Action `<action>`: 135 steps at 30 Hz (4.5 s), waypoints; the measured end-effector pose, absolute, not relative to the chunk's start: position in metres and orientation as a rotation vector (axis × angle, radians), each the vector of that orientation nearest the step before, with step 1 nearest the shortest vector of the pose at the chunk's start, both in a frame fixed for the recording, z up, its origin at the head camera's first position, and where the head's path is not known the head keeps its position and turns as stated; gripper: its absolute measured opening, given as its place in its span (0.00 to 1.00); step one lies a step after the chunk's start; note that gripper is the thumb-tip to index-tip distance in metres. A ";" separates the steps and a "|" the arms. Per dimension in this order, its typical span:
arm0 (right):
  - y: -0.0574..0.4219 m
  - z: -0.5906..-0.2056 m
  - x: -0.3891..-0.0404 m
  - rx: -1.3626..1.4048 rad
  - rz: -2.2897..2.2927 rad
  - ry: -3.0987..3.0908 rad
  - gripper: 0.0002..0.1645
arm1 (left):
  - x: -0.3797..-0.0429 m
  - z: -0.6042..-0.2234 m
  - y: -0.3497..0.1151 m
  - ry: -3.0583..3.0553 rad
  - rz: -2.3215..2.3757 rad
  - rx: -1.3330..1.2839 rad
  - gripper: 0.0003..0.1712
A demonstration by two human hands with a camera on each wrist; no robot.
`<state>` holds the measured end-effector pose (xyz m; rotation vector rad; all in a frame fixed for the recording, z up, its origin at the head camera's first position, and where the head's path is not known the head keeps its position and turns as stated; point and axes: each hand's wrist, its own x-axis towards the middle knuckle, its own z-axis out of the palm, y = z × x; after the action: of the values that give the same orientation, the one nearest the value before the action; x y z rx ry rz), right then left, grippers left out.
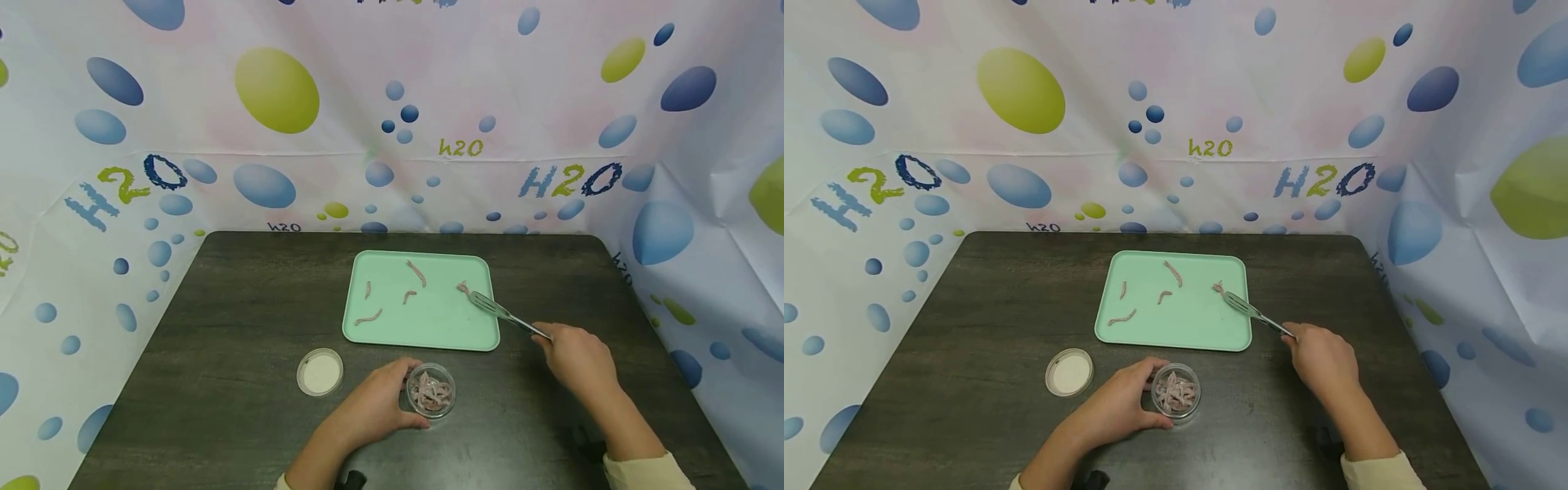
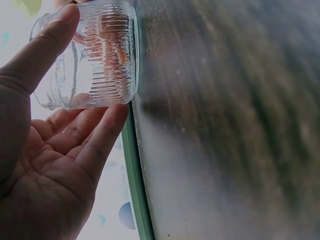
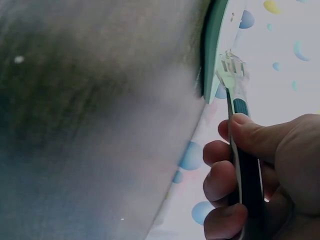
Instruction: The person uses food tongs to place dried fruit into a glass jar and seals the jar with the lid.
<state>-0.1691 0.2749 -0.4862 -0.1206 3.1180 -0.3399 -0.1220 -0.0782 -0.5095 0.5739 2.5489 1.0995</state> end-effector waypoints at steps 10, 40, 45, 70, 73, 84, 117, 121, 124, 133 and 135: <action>0.277 -0.497 -0.164 -0.141 -0.331 3.180 0.19 | -0.122 -0.512 -0.078 2.540 1.103 0.570 0.50; 0.280 -0.493 -0.104 -0.459 -0.432 3.563 0.26 | -0.123 -0.512 -0.079 2.514 1.110 0.527 0.50; 0.277 -0.492 -0.092 -0.505 -0.418 3.596 0.47 | -0.123 -0.512 -0.079 2.525 1.106 0.532 0.49; 0.262 -0.496 -0.041 -0.694 -0.372 3.538 0.43 | -0.124 -0.514 -0.077 2.546 1.071 0.541 0.50; 0.261 -0.494 -0.041 -0.744 -0.363 3.547 0.43 | -0.124 -0.514 -0.077 2.547 1.071 0.543 0.50; 0.261 -0.478 -0.046 -0.919 -0.253 3.516 0.43 | -0.124 -0.513 -0.077 2.550 1.079 0.563 0.49; 0.250 -0.480 -0.067 -0.620 -0.569 3.461 0.25 | -0.124 -0.513 -0.078 2.524 1.093 0.543 0.55; 0.251 -0.480 -0.073 -0.621 -0.588 3.482 0.25 | -0.124 -0.515 -0.079 2.522 1.107 0.566 0.59; 0.252 -0.480 -0.079 -0.638 -0.581 3.500 0.24 | -0.124 -0.515 -0.080 2.537 1.100 0.583 0.57; 0.256 -0.476 -0.094 -0.567 -0.539 3.560 0.39 | -0.125 -0.515 -0.080 2.513 1.127 0.564 0.53; 0.256 -0.473 -0.098 -0.536 -0.521 3.584 0.43 | -0.125 -0.515 -0.079 2.505 1.131 0.556 0.52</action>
<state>-0.0975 0.2558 -0.4729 -0.5362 3.5845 -0.5214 -0.1251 -0.0795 -0.5150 0.5558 2.5054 1.1313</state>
